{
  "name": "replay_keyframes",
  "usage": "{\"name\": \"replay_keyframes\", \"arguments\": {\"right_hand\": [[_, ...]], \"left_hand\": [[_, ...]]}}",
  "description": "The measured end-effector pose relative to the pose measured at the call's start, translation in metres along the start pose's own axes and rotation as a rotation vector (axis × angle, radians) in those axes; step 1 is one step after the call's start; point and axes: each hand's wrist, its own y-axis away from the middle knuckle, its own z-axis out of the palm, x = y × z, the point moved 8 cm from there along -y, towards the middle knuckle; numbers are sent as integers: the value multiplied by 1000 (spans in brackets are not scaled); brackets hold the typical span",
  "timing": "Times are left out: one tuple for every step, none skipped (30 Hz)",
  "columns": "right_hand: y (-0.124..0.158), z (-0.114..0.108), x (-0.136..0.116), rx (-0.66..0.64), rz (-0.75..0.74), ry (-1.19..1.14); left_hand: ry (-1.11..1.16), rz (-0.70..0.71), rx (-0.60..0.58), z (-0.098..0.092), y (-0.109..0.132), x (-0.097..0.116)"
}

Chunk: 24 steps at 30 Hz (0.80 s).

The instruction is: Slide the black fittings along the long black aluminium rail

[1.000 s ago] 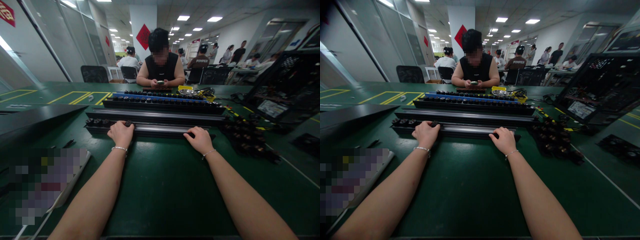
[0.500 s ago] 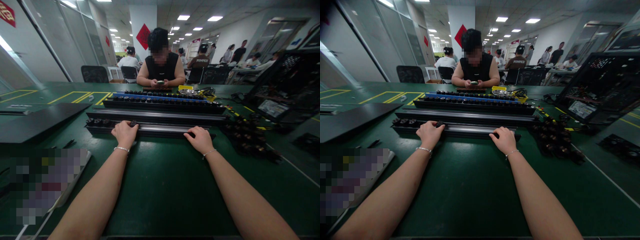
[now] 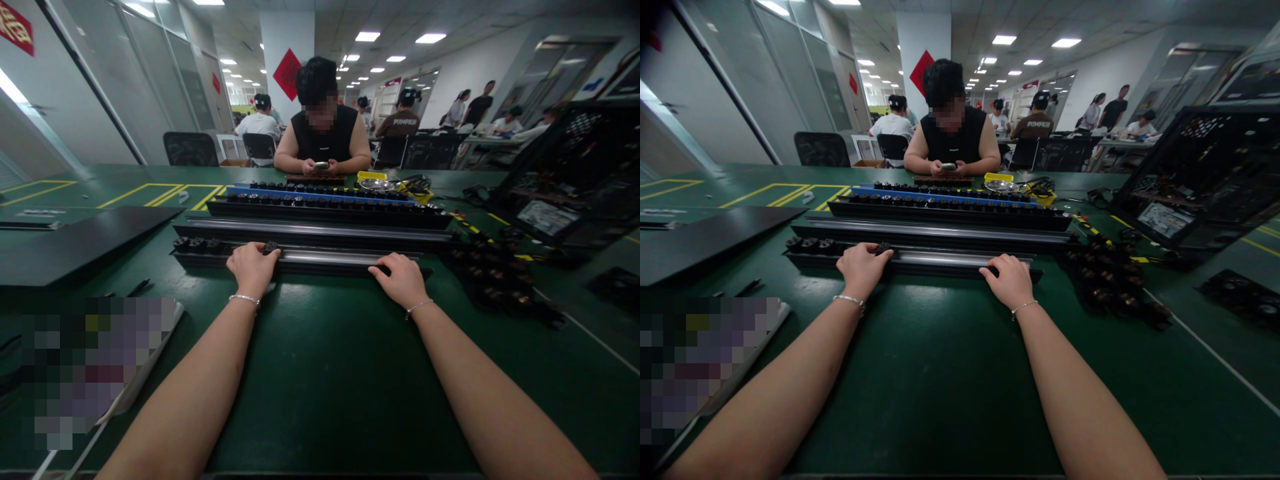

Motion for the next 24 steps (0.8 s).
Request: {"name": "replay_keyframes", "arguments": {"right_hand": [[0,0,0,-1,2,0],[0,0,0,-1,3,0],[0,0,0,-1,2,1],[0,0,0,0,0,2],[0,0,0,1,-3,3],[0,0,0,5,-6,6],[0,0,0,12,-8,11],[0,0,0,18,-11,16],[0,0,0,24,-14,19],[0,0,0,28,-16,20],[0,0,0,29,-16,18],[0,0,0,28,-16,15],[0,0,0,28,-15,13],[0,0,0,27,-14,12],[0,0,0,28,-13,12],[0,0,0,30,-13,12],[0,-1,0,33,-14,14],[0,-1,0,36,-14,16],[0,-1,-1,37,-14,18],[0,-1,-1,38,-15,19],[0,-1,-1,37,-15,19],[-1,-1,-1,35,-15,18],[-1,-1,0,33,-15,16],[-1,-1,0,31,-15,13]], "left_hand": [[1,4,1,0,0,0],[1,8,3,0,0,1],[2,12,3,0,0,1],[3,15,3,0,1,1],[4,17,2,0,1,1],[6,19,0,1,1,1],[9,22,0,1,1,1],[12,26,1,1,1,1],[17,31,3,1,1,1],[22,37,6,1,1,1],[26,44,9,2,1,2],[30,49,10,2,1,2],[35,53,10,3,1,3],[40,56,9,3,1,3],[45,59,9,4,1,3],[51,62,11,4,2,4],[57,65,11,4,2,4],[63,70,9,4,2,5],[68,73,7,4,2,5],[73,76,5,3,2,6],[77,79,1,3,3,6],[80,83,-1,3,3,7],[83,87,-2,2,3,8],[86,90,-3,2,4,8]]}}
